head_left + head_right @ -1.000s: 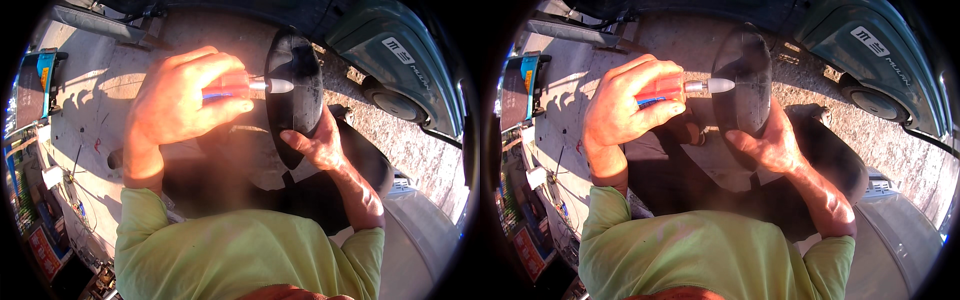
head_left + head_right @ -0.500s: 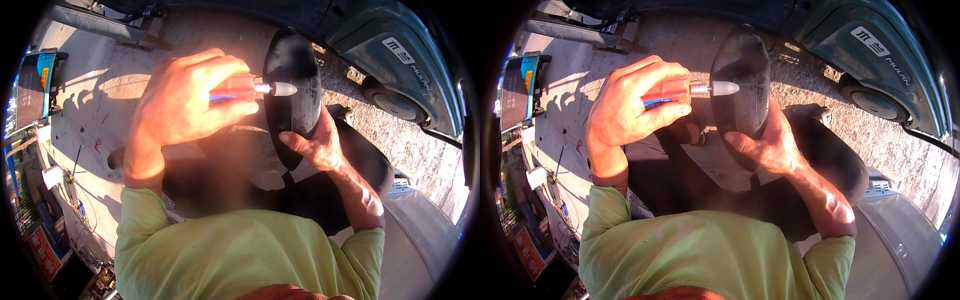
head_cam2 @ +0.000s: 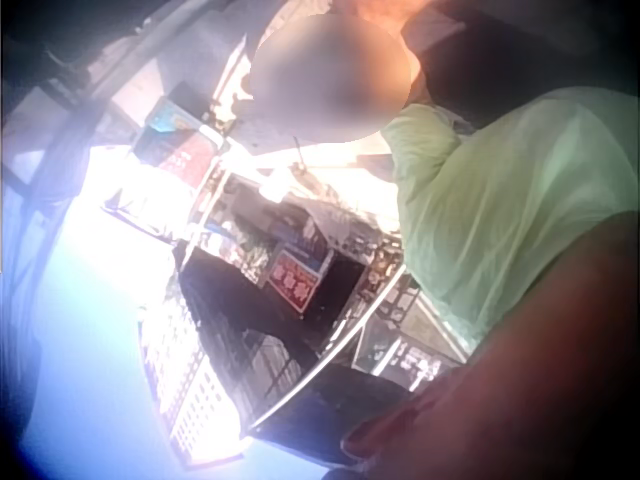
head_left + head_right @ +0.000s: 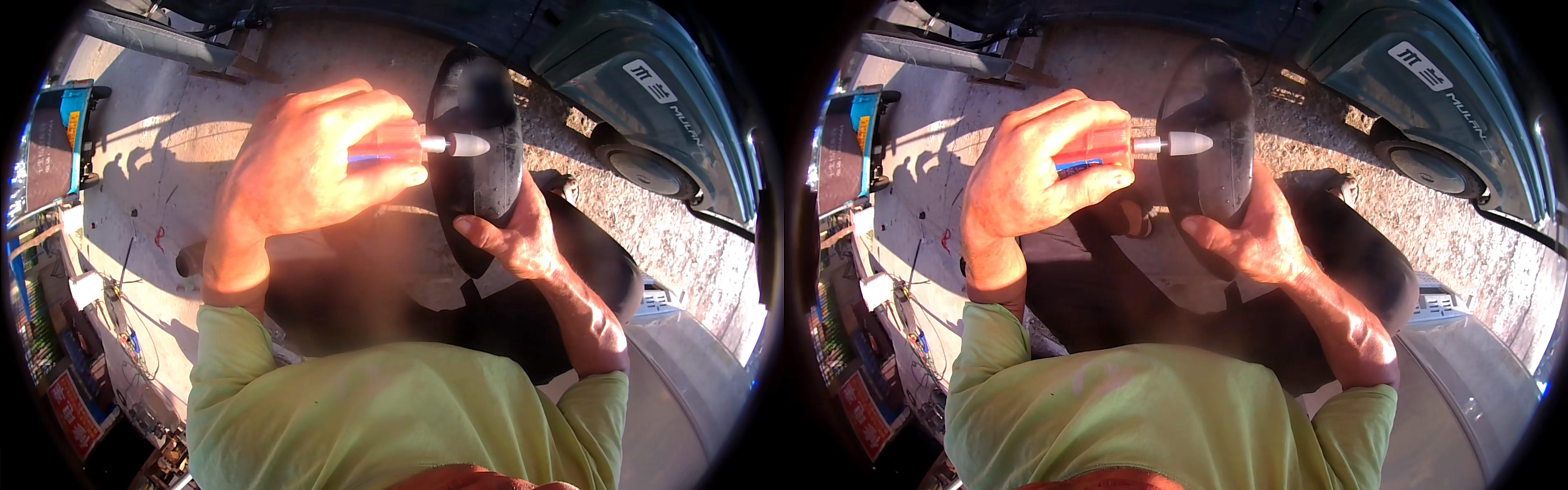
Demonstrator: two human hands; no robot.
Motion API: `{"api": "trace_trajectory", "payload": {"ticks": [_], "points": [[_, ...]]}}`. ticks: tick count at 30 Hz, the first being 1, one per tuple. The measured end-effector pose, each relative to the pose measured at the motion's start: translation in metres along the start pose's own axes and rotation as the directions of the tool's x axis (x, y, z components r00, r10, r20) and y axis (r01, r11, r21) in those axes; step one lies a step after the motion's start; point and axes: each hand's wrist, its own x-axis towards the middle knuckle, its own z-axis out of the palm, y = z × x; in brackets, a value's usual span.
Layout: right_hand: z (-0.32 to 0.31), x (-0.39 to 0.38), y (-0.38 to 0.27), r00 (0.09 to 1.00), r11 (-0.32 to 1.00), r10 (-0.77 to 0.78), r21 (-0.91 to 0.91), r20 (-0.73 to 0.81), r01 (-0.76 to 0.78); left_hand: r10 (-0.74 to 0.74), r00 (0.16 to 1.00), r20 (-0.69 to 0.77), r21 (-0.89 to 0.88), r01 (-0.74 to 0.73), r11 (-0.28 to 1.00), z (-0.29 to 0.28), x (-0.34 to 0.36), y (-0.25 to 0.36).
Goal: The person uses a rotary tool to buff the surface of an inner tube, inserts a metal tool into the tube's valve stem, and wipes the tube surface.
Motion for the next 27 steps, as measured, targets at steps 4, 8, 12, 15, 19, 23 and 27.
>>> {"api": "trace_trajectory", "payload": {"ticks": [4,8,12,15,19,23,27], "points": [[0.0,0.0,-0.001,1.0,1.0,0.01,-0.008,0.011,-0.01,-0.002,1.0,0.0,0.016,0.002,1.0,0.0,0.0,0.001],[0.001,0.0,0.002,1.0,1.0,-0.006,0.006,0.006,0.006,0.009,1.0,0.006,0.018,-0.01,1.0,0.002,0.002,0.0],[0.001,0.001,0.0,1.0,1.0,0.007,-0.002,0.008,-0.007,0.01,1.0,0.006,-0.001,-0.01,1.0,0.003,0.001,-0.001],[0.001,0.001,-0.003,1.0,1.0,0.0,0.006,0.01,0.0,0.071,0.997,-0.042,-0.023,-0.072,0.997,-0.003,0.001,-0.004],[-0.001,0.0,-0.003,1.0,1.0,0.009,-0.007,0.009,-0.009,0.053,0.997,-0.048,0.006,-0.053,0.999,-0.01,-0.002,-0.005],[-0.001,0.0,-0.004,1.0,1.0,0.029,0.007,-0.002,-0.029,0.059,0.998,-0.02,0.0,-0.059,0.998,-0.011,-0.004,-0.006],[-0.001,0.0,-0.004,1.0,1.0,0.008,-0.019,-0.007,-0.008,0.059,0.998,-0.009,0.015,-0.059,0.998,-0.008,-0.003,-0.006]]}}
